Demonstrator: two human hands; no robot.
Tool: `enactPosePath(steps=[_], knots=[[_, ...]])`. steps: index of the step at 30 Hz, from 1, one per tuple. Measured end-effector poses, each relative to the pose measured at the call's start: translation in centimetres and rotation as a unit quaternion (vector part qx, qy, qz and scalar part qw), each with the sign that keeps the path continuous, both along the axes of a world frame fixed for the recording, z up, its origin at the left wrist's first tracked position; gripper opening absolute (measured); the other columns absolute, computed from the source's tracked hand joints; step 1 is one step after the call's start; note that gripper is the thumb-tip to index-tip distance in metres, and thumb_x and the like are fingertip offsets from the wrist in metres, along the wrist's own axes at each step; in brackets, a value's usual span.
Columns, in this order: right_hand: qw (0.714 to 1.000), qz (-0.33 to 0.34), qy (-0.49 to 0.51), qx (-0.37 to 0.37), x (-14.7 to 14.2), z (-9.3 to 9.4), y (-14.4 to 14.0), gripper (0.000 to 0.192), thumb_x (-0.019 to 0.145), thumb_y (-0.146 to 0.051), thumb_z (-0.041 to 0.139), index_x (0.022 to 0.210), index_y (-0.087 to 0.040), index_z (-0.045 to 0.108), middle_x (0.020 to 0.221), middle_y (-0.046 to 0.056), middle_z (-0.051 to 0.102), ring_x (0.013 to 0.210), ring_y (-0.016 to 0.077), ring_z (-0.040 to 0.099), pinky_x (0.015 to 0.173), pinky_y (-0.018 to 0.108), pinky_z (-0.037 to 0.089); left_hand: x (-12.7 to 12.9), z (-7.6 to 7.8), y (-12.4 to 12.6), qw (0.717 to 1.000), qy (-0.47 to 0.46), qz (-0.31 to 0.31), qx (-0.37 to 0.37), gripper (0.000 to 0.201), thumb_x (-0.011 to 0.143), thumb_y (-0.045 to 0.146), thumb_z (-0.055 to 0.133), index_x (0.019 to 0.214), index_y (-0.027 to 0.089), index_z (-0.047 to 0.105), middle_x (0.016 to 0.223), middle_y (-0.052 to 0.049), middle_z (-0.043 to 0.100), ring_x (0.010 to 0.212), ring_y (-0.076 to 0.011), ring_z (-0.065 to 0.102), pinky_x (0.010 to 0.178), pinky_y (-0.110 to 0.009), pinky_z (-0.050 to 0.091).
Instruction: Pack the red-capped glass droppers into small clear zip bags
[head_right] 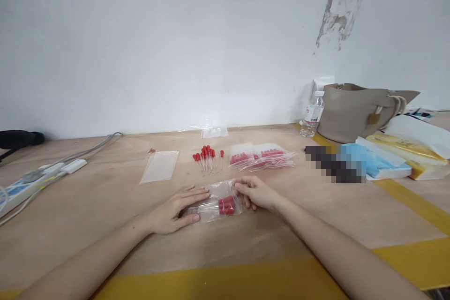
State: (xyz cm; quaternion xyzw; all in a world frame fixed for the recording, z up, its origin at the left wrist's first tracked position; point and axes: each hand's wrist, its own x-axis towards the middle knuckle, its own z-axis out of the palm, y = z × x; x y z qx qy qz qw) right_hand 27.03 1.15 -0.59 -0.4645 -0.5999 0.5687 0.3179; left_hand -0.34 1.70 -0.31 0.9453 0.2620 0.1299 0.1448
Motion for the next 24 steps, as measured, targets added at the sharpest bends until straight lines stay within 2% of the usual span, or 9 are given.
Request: enactPosePath(steps=[3,6,9,12,15,17,20,24], knots=[[0.999,-0.038,0.019,-0.011,-0.4,-0.3,0.2,0.033,0.071,-0.047,0.055,0.082,-0.016,0.049,0.044,-0.008,0.05,0.029,0.0037,0.036,0.029,0.014,0.025,0.0,0.0,0.0,1.0,0.002,0.001,-0.002,0.05,0.086,0.04,0.047,0.132,0.026,0.033,0.137,-0.005,0.034,0.125,-0.0226,0.033,0.105,-0.045,0.02],[0.995,-0.092,0.029,-0.024,-0.6,-0.4,0.3,0.041,0.059,-0.032,0.068,0.09,-0.018,0.044,0.045,-0.011,0.049,0.028,0.0036,0.033,0.028,0.015,0.022,0.0,-0.1,0.1,1.0,0.003,0.001,-0.002,0.05,0.086,0.04,0.047,0.132,0.027,0.034,0.137,-0.005,0.035,0.125,-0.0221,0.033,0.105,-0.044,0.02],[0.987,-0.158,0.006,-0.021,-0.3,0.0,0.7,0.039,0.058,-0.022,0.065,0.09,-0.018,0.044,0.045,-0.011,0.049,0.026,0.0027,0.027,0.029,0.016,0.017,0.0,-0.1,0.1,1.0,0.008,0.004,-0.004,0.049,0.086,0.041,0.047,0.132,0.027,0.034,0.136,-0.004,0.035,0.125,-0.0217,0.033,0.106,-0.044,0.02],[0.974,-0.209,-0.054,0.069,0.4,1.0,1.8,0.027,0.061,-0.019,0.059,0.085,-0.017,0.049,0.047,-0.007,0.051,0.033,0.0049,0.036,0.035,0.017,0.025,-0.1,0.0,0.0,1.0,0.007,0.003,-0.002,0.049,0.086,0.041,0.046,0.131,0.026,0.035,0.136,-0.005,0.036,0.125,-0.0221,0.033,0.106,-0.044,0.02],[0.938,-0.209,-0.156,0.229,0.4,2.2,3.9,0.01,0.064,-0.021,0.056,0.073,-0.018,0.055,0.053,-0.003,0.055,0.05,0.0103,0.05,0.048,0.021,0.036,-0.1,0.0,0.0,1.0,0.01,0.002,-0.001,0.049,0.086,0.041,0.046,0.131,0.026,0.034,0.137,-0.005,0.034,0.125,-0.0223,0.032,0.106,-0.045,0.019],[0.905,-0.197,-0.243,0.288,-0.6,2.8,5.8,0.005,0.066,-0.022,0.054,0.068,-0.018,0.057,0.062,0.001,0.06,0.061,0.0137,0.055,0.057,0.023,0.04,-0.1,0.1,-0.1,1.0,0.012,0.004,-0.003,0.049,0.086,0.041,0.045,0.132,0.026,0.034,0.137,-0.004,0.034,0.125,-0.0222,0.032,0.106,-0.045,0.02],[0.885,-0.18,-0.329,0.275,-3.2,2.9,9.0,0.005,0.066,-0.015,0.055,0.068,-0.016,0.058,0.075,0.008,0.064,0.077,0.0193,0.059,0.067,0.026,0.041,0.0,0.3,-0.2,1.0,0.008,0.001,-0.009,0.05,0.086,0.041,0.046,0.132,0.026,0.033,0.134,-0.004,0.039,0.124,-0.0214,0.034,0.106,-0.043,0.021],[0.899,-0.162,-0.329,0.237,-6.5,2.2,12.7,0.006,0.059,-0.011,0.063,0.064,-0.012,0.06,0.066,0.014,0.063,0.072,0.026,0.061,0.062,0.031,0.043,0.1,0.7,-0.3,1.0,0.009,-0.001,-0.013,0.047,0.087,0.04,0.043,0.131,0.024,0.035,0.135,-0.005,0.038,0.124,-0.0199,0.034,0.106,-0.04,0.021]])
